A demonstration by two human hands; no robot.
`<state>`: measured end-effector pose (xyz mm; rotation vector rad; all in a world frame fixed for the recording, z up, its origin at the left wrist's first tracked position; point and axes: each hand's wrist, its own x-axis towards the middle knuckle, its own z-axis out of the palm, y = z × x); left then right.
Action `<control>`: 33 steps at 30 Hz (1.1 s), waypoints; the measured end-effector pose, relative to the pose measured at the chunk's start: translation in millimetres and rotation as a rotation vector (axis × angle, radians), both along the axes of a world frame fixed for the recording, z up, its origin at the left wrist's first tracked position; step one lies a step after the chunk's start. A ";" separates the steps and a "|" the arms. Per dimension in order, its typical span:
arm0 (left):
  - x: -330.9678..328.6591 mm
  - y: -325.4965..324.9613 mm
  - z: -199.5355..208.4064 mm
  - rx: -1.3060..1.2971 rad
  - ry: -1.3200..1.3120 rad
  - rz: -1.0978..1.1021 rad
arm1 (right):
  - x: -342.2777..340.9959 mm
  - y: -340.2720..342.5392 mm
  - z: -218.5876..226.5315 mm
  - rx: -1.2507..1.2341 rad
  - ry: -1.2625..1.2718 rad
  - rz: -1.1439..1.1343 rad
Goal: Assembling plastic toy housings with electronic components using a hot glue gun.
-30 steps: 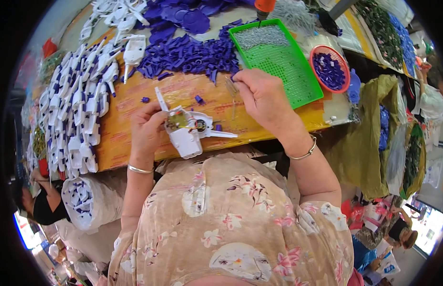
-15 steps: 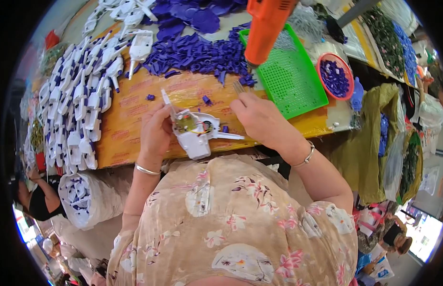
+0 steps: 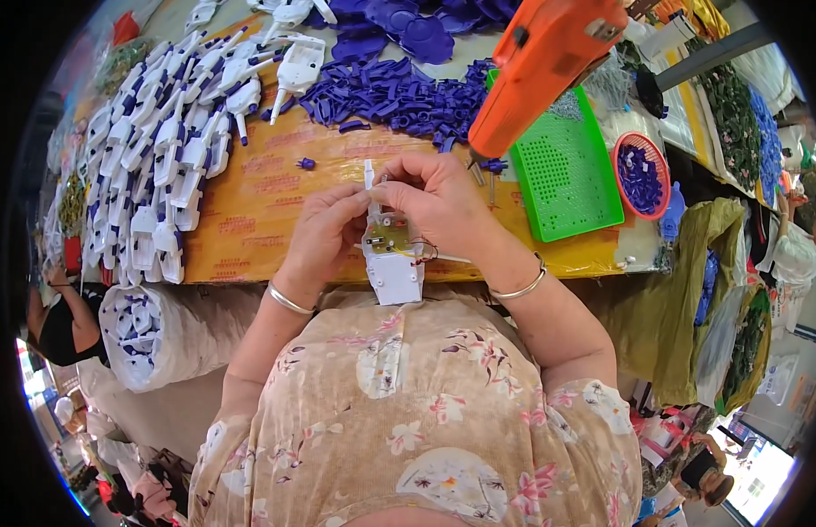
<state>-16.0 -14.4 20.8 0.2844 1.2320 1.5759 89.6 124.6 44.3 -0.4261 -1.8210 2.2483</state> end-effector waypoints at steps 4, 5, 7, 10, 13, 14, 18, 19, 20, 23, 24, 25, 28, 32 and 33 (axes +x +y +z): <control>1.9 1.7 0.7 0.012 0.005 -0.038 | -0.4 1.8 -6.7 -0.006 -0.001 -0.006; 2.2 1.9 0.5 0.011 0.005 -0.042 | -0.5 1.8 -7.7 -0.007 -0.002 -0.010; 2.5 2.0 -0.2 0.023 -0.005 -0.050 | -1.4 1.6 -9.3 0.048 -0.006 -0.029; 1.6 1.7 -5.3 0.032 0.018 -0.065 | -0.9 2.3 -11.3 0.085 -0.034 -0.023; 4.5 3.5 -4.2 0.015 0.028 -0.060 | -1.1 4.8 -12.8 0.159 -0.089 -0.029; 4.5 3.2 -4.1 0.014 0.028 -0.062 | -1.8 5.1 -14.3 0.158 -0.089 -0.031; 3.3 2.2 -5.3 0.026 -0.011 -0.076 | -4.4 5.5 -15.7 0.229 -0.057 -0.073; 3.2 2.2 -5.4 0.026 -0.011 -0.077 | -4.7 5.9 -14.9 0.230 -0.065 -0.066; 3.1 2.2 -5.2 0.025 -0.010 -0.078 | -5.4 6.2 -15.0 0.229 -0.064 -0.067; 3.0 3.1 -4.2 0.028 -0.011 -0.083 | -7.0 6.6 -15.4 0.239 -0.047 -0.063; 3.6 3.5 -2.8 0.022 -0.003 -0.081 | -7.2 6.3 -14.6 0.233 -0.053 -0.064; 4.0 3.9 -2.0 0.015 0.005 -0.077 | -7.4 6.3 -14.2 0.227 -0.059 -0.064; 5.0 4.8 -1.4 0.007 0.029 -0.066 | -7.6 6.3 -15.4 0.223 -0.055 -0.072; 3.2 3.7 -9.7 0.033 0.036 -0.067 | -8.3 6.9 -17.3 0.250 -0.051 -0.070; 2.4 2.9 -5.8 0.029 0.049 -0.089 | -7.9 6.8 -15.2 0.251 -0.091 -0.053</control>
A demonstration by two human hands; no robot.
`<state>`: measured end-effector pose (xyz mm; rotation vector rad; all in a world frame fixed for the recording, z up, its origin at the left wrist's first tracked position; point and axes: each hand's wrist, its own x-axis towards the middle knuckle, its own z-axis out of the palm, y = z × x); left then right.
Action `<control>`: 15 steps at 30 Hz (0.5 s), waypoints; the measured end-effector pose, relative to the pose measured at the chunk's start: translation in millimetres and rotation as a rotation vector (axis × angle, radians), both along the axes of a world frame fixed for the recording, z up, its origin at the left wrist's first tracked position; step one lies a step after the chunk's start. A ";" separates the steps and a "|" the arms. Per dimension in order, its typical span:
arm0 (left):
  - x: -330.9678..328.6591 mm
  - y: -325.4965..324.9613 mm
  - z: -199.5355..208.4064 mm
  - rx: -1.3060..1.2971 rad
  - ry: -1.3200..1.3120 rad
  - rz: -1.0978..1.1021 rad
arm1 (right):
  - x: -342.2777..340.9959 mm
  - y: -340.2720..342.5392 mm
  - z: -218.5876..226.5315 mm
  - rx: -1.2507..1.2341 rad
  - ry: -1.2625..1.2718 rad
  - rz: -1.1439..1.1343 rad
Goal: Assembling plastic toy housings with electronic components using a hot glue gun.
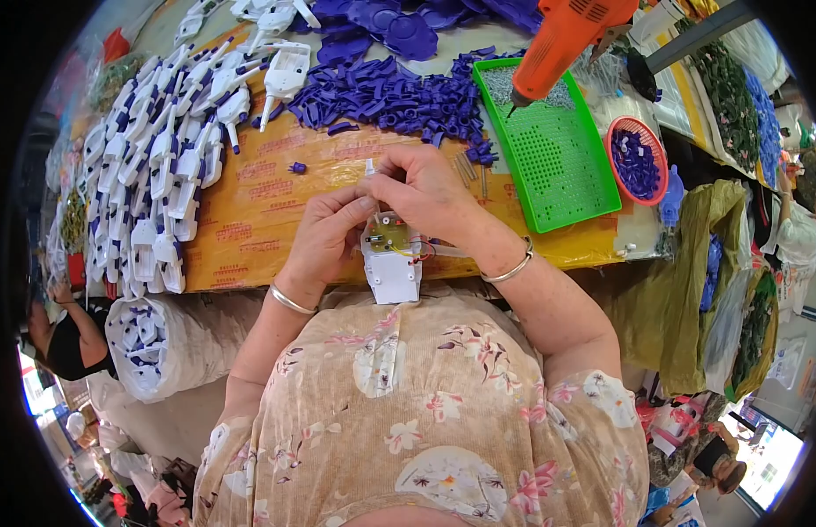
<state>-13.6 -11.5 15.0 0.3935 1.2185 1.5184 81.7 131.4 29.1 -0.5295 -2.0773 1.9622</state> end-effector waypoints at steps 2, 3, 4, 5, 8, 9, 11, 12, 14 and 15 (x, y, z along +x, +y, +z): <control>-0.8 -0.7 2.3 -0.005 0.016 -0.022 | 0.4 0.0 0.7 -0.002 -0.040 0.012; -1.1 -0.7 2.0 -0.005 0.003 -0.022 | 0.3 0.0 -0.2 -0.009 -0.034 0.017; -1.3 -1.0 1.6 -0.005 -0.008 -0.021 | 0.0 -0.3 -0.5 -0.017 -0.027 0.022; -1.4 -1.4 0.0 -0.006 -0.007 -0.022 | -0.5 -0.7 0.2 -0.017 -0.025 0.022; -1.7 -2.1 -4.9 0.010 0.003 -0.010 | -2.3 -1.9 2.4 0.020 -0.009 -0.002; -2.0 -2.1 -5.1 0.013 -0.001 -0.012 | -2.8 -2.1 2.5 0.035 -0.024 -0.002; -1.6 -1.5 -5.3 0.016 -0.003 -0.013 | -3.8 -2.7 2.2 0.049 -0.038 -0.001; -0.6 -0.7 -5.3 0.003 -0.024 0.003 | -4.3 -3.2 1.4 0.058 -0.030 -0.001; -0.3 -0.2 -4.5 -0.011 -0.044 0.018 | -4.4 -3.3 -0.1 0.066 -0.022 -0.002; -0.9 -0.5 -3.6 -0.009 -0.048 0.009 | -4.5 -3.1 -1.1 0.064 -0.023 -0.001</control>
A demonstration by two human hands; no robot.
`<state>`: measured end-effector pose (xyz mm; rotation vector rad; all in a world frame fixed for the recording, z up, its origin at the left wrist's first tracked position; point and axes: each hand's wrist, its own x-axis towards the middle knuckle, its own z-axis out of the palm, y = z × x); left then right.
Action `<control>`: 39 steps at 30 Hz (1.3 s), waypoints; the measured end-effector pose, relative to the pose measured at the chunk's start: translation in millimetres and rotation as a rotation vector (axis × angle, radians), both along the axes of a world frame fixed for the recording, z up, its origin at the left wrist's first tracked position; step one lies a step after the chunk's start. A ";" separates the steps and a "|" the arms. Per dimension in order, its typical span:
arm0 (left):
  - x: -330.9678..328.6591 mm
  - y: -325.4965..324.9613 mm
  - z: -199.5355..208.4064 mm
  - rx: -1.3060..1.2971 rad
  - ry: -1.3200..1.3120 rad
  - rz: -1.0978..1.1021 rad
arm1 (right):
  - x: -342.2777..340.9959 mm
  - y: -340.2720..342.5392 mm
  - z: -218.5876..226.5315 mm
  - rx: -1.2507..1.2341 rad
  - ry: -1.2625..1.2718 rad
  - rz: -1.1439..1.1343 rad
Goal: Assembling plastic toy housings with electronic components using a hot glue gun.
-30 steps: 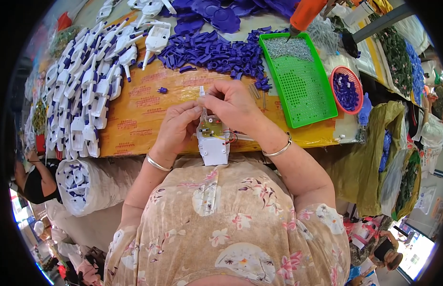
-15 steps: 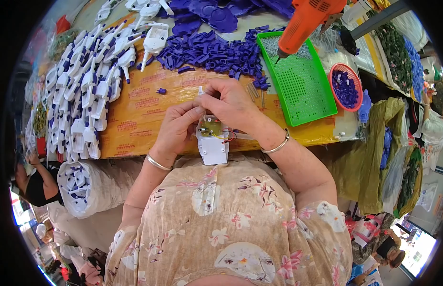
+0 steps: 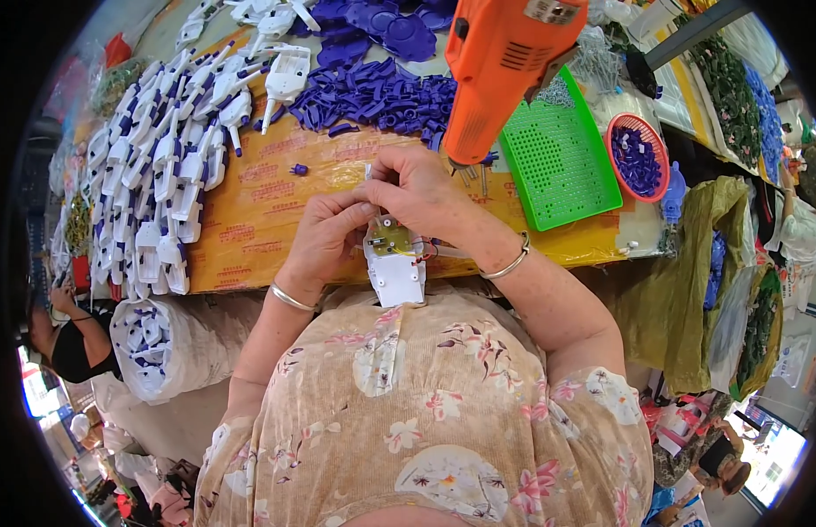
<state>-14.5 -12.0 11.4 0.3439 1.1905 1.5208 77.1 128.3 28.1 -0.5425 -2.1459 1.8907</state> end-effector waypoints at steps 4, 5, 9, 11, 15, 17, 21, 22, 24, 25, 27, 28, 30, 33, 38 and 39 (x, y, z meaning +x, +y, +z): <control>-0.4 -0.4 0.9 0.002 -0.003 -0.011 | 0.4 1.5 -8.4 0.048 0.053 0.034; -0.3 -0.4 0.9 0.001 -0.002 -0.012 | 0.4 1.5 -8.3 0.047 0.053 0.033; 0.0 -1.2 3.1 0.004 -0.019 -0.013 | 0.4 -0.3 -2.1 -0.042 0.051 0.022; -0.7 -1.9 3.2 0.000 -0.021 -0.014 | 1.0 -1.0 1.0 -0.103 0.040 0.013; -1.2 -1.8 -1.3 0.015 -0.054 -0.021 | 0.6 -0.8 -2.7 -0.179 0.048 0.015; -0.8 -1.7 -1.9 0.018 -0.066 -0.011 | 0.3 -0.4 -8.2 -0.172 0.080 0.009; -1.9 -2.5 -2.9 0.054 -0.090 -0.028 | 0.1 0.0 -12.2 -0.148 0.103 0.030; -2.0 -2.6 -2.7 0.045 -0.079 -0.027 | -0.3 -0.3 -12.1 -0.126 0.100 0.029; -2.2 -3.3 -2.9 0.048 -0.071 -0.032 | -0.5 -1.3 -13.4 -0.118 0.119 0.026; -2.3 -3.6 -3.1 0.052 -0.064 -0.036 | -0.6 -1.8 -13.9 -0.109 0.137 0.024; -1.6 -3.8 -2.9 0.058 -0.067 -0.031 | 0.5 -3.7 -10.2 -0.145 0.121 0.020; -1.0 -3.6 -2.9 0.063 -0.071 -0.025 | 1.1 -4.4 -9.0 -0.182 0.104 0.016; 0.7 -2.7 -2.9 0.041 -0.061 -0.008 | 2.0 -4.4 -9.3 -0.177 0.100 0.019; 1.5 -2.7 -1.4 0.006 -0.060 0.013 | 5.3 -5.4 -1.9 -0.050 0.109 -0.067; -6.1 -12.4 -3.9 -0.062 -0.054 -0.002 | 40.2 14.1 53.2 0.692 0.747 -0.644; -7.0 -13.5 -0.3 -0.055 -0.053 -0.008 | 49.0 39.5 66.0 0.814 0.954 -0.735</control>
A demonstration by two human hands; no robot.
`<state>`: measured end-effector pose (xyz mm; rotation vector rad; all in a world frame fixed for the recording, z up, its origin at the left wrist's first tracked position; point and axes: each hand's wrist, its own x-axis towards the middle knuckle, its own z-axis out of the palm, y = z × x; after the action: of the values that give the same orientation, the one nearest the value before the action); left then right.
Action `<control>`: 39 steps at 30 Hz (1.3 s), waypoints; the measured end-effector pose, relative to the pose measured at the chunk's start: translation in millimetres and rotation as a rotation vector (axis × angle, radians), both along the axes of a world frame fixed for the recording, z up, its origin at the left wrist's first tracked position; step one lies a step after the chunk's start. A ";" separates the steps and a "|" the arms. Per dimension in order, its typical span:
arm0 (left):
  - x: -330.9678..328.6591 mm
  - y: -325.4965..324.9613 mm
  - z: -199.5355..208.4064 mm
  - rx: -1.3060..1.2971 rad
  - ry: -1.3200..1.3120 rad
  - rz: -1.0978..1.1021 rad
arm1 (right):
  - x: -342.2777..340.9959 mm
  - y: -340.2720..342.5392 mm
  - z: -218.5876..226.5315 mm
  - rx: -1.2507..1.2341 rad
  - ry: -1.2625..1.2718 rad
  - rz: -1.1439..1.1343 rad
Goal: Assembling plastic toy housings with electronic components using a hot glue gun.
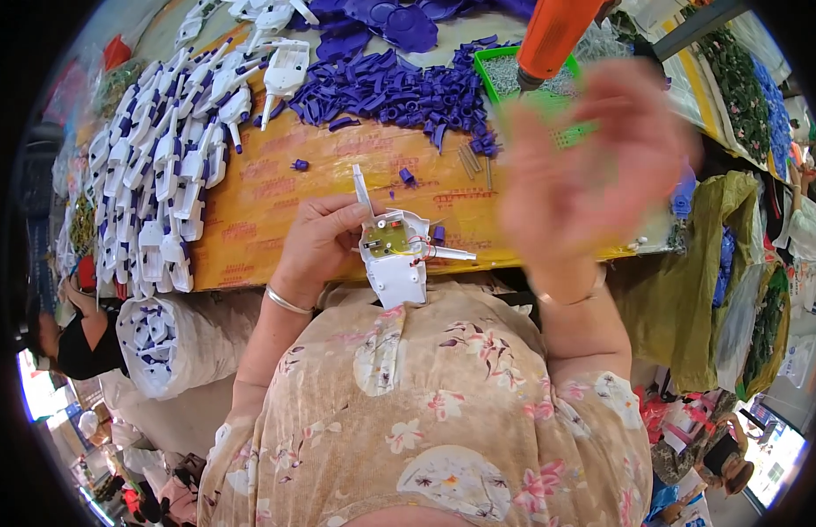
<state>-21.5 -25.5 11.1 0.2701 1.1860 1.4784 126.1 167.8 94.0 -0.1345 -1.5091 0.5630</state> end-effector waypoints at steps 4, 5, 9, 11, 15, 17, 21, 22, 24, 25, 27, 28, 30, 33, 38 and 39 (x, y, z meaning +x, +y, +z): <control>0.4 2.8 6.6 0.023 0.013 -0.025 | 7.3 51.2 34.4 -0.110 -0.045 0.042; 0.1 2.4 7.3 0.019 0.012 -0.017 | 3.3 51.7 33.0 -0.216 -0.164 0.473; 3.9 0.0 8.1 0.022 0.034 -0.004 | -3.8 75.3 7.8 -0.518 -0.402 0.983; 4.3 -0.3 5.7 0.023 0.059 0.002 | -5.5 70.2 1.6 -0.477 -0.444 0.923; 6.4 3.6 9.2 0.019 0.124 -0.005 | -8.4 53.1 13.2 -0.463 -0.424 0.844; 6.9 4.4 10.3 0.009 0.148 -0.007 | -6.3 40.2 18.9 -0.620 -0.219 0.983; 4.2 7.7 9.7 -0.050 0.206 -0.015 | 22.3 56.1 27.7 -0.640 -0.341 1.024; 2.9 7.7 9.9 -0.099 0.246 -0.023 | 25.1 60.5 26.5 -0.554 -0.376 0.944; 4.9 8.6 22.0 -0.117 0.270 -0.022 | 33.8 75.4 13.7 -0.476 -0.421 0.790; 8.3 8.3 25.2 -0.125 0.240 0.020 | 38.6 72.6 17.0 -0.509 -0.415 0.817; 6.4 7.3 20.1 -0.087 0.201 0.013 | 40.0 65.0 15.6 -0.643 -0.313 0.793; 5.6 6.5 19.4 -0.065 0.201 0.012 | 41.2 60.1 19.2 -0.709 -0.277 0.764; 4.4 5.9 18.4 -0.038 0.180 0.009 | 54.3 77.8 12.3 -0.567 -0.438 0.699; -0.2 2.1 9.5 -0.010 0.155 -0.006 | 56.8 78.5 0.8 -0.590 -0.350 0.522; 4.1 4.0 13.7 0.017 0.136 0.008 | 57.2 75.7 -13.8 -0.599 -0.247 0.365; 3.3 3.9 13.6 0.011 0.130 0.003 | 57.8 74.4 -14.7 -0.595 -0.259 0.334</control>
<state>-18.3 -21.6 24.7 0.3764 1.2823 1.4880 183.9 242.2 79.4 -0.4320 -1.5826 1.2974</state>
